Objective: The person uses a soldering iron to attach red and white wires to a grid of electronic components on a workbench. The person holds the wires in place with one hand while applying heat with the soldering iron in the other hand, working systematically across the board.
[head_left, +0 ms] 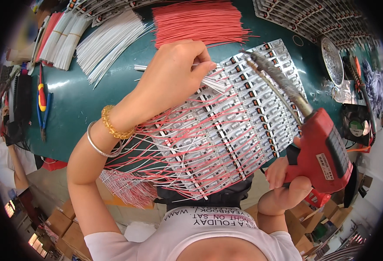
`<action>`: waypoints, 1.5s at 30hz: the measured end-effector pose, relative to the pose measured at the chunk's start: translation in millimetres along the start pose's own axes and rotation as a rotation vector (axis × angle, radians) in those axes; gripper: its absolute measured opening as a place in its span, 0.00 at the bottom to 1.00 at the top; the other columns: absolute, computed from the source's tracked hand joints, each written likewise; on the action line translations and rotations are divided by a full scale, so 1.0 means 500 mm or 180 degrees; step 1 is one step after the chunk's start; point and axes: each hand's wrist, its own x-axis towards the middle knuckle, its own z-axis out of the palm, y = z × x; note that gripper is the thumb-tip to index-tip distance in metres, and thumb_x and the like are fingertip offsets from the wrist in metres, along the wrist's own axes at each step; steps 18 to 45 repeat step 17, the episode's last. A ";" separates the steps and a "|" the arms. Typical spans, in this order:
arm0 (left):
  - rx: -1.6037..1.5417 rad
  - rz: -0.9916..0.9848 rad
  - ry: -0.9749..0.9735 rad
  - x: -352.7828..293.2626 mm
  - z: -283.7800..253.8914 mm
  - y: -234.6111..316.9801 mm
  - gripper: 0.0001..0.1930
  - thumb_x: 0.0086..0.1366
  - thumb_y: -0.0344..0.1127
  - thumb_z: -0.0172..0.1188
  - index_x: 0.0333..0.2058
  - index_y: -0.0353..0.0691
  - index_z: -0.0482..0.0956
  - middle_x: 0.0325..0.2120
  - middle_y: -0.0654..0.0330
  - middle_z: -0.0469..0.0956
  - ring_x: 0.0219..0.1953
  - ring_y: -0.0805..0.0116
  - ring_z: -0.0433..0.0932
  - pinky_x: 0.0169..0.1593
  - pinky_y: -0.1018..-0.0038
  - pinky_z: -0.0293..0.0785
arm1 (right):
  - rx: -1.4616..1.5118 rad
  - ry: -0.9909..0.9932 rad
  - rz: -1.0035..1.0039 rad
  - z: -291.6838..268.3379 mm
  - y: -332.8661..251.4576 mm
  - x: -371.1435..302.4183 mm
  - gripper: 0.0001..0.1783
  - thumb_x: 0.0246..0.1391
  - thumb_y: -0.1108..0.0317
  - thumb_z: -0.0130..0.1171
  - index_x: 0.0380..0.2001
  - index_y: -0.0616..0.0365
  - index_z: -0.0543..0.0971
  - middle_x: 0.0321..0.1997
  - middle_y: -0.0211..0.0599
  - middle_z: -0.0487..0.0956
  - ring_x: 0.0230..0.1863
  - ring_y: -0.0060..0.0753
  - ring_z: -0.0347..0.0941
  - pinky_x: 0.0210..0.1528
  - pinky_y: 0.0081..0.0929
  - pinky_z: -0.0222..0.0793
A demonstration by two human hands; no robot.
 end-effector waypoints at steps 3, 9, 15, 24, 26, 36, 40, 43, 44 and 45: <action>-0.0193 0.0071 0.0212 -0.008 0.018 -0.010 0.07 0.56 0.30 0.59 0.26 0.32 0.73 0.20 0.58 0.75 0.22 0.70 0.73 0.28 0.76 0.69 | -0.0043 -0.0049 0.0131 0.002 0.012 0.005 0.45 0.53 0.39 0.47 0.50 0.80 0.57 0.09 0.26 0.61 0.08 0.18 0.57 0.13 0.16 0.56; -0.0134 -0.0003 0.0347 -0.010 0.030 -0.011 0.06 0.55 0.28 0.58 0.24 0.32 0.71 0.20 0.57 0.75 0.23 0.68 0.74 0.29 0.75 0.71 | -0.0100 -0.0260 0.0226 -0.001 0.019 0.023 0.39 0.55 0.43 0.48 0.44 0.78 0.61 0.08 0.28 0.62 0.07 0.19 0.56 0.12 0.17 0.56; -0.0075 0.0007 0.0354 -0.010 0.029 -0.010 0.06 0.56 0.28 0.57 0.24 0.32 0.71 0.20 0.56 0.75 0.23 0.67 0.75 0.30 0.74 0.72 | -0.0058 -0.0206 0.0277 -0.010 0.028 0.021 0.32 0.57 0.49 0.48 0.43 0.75 0.62 0.09 0.31 0.63 0.06 0.22 0.57 0.11 0.20 0.56; -0.0072 -0.0001 0.0355 -0.011 0.028 -0.009 0.06 0.56 0.28 0.57 0.25 0.32 0.72 0.21 0.56 0.75 0.23 0.67 0.75 0.30 0.74 0.73 | -0.0123 -0.0308 0.0322 -0.011 0.024 0.023 0.32 0.56 0.50 0.50 0.45 0.74 0.60 0.09 0.32 0.64 0.07 0.23 0.57 0.12 0.20 0.56; -0.0072 -0.0001 0.0355 -0.011 0.028 -0.009 0.06 0.56 0.28 0.57 0.25 0.32 0.72 0.21 0.56 0.75 0.23 0.67 0.75 0.30 0.74 0.73 | -0.0123 -0.0308 0.0322 -0.011 0.024 0.023 0.32 0.56 0.50 0.50 0.45 0.74 0.60 0.09 0.32 0.64 0.07 0.23 0.57 0.12 0.20 0.56; -0.0072 -0.0001 0.0355 -0.011 0.028 -0.009 0.06 0.56 0.28 0.57 0.25 0.32 0.72 0.21 0.56 0.75 0.23 0.67 0.75 0.30 0.74 0.73 | -0.0123 -0.0308 0.0322 -0.011 0.024 0.023 0.32 0.56 0.50 0.50 0.45 0.74 0.60 0.09 0.32 0.64 0.07 0.23 0.57 0.12 0.20 0.56; -0.0072 -0.0001 0.0355 -0.011 0.028 -0.009 0.06 0.56 0.28 0.57 0.25 0.32 0.72 0.21 0.56 0.75 0.23 0.67 0.75 0.30 0.74 0.73 | -0.0123 -0.0308 0.0322 -0.011 0.024 0.023 0.32 0.56 0.50 0.50 0.45 0.74 0.60 0.09 0.32 0.64 0.07 0.23 0.57 0.12 0.20 0.56; -0.0072 -0.0001 0.0355 -0.011 0.028 -0.009 0.06 0.56 0.28 0.57 0.25 0.32 0.72 0.21 0.56 0.75 0.23 0.67 0.75 0.30 0.74 0.73 | -0.0123 -0.0308 0.0322 -0.011 0.024 0.023 0.32 0.56 0.50 0.50 0.45 0.74 0.60 0.09 0.32 0.64 0.07 0.23 0.57 0.12 0.20 0.56; -0.0072 -0.0001 0.0355 -0.011 0.028 -0.009 0.06 0.56 0.28 0.57 0.25 0.32 0.72 0.21 0.56 0.75 0.23 0.67 0.75 0.30 0.74 0.73 | -0.0123 -0.0308 0.0322 -0.011 0.024 0.023 0.32 0.56 0.50 0.50 0.45 0.74 0.60 0.09 0.32 0.64 0.07 0.23 0.57 0.12 0.20 0.56; -0.0072 -0.0001 0.0355 -0.011 0.028 -0.009 0.06 0.56 0.28 0.57 0.25 0.32 0.72 0.21 0.56 0.75 0.23 0.67 0.75 0.30 0.74 0.73 | -0.0123 -0.0308 0.0322 -0.011 0.024 0.023 0.32 0.56 0.50 0.50 0.45 0.74 0.60 0.09 0.32 0.64 0.07 0.23 0.57 0.12 0.20 0.56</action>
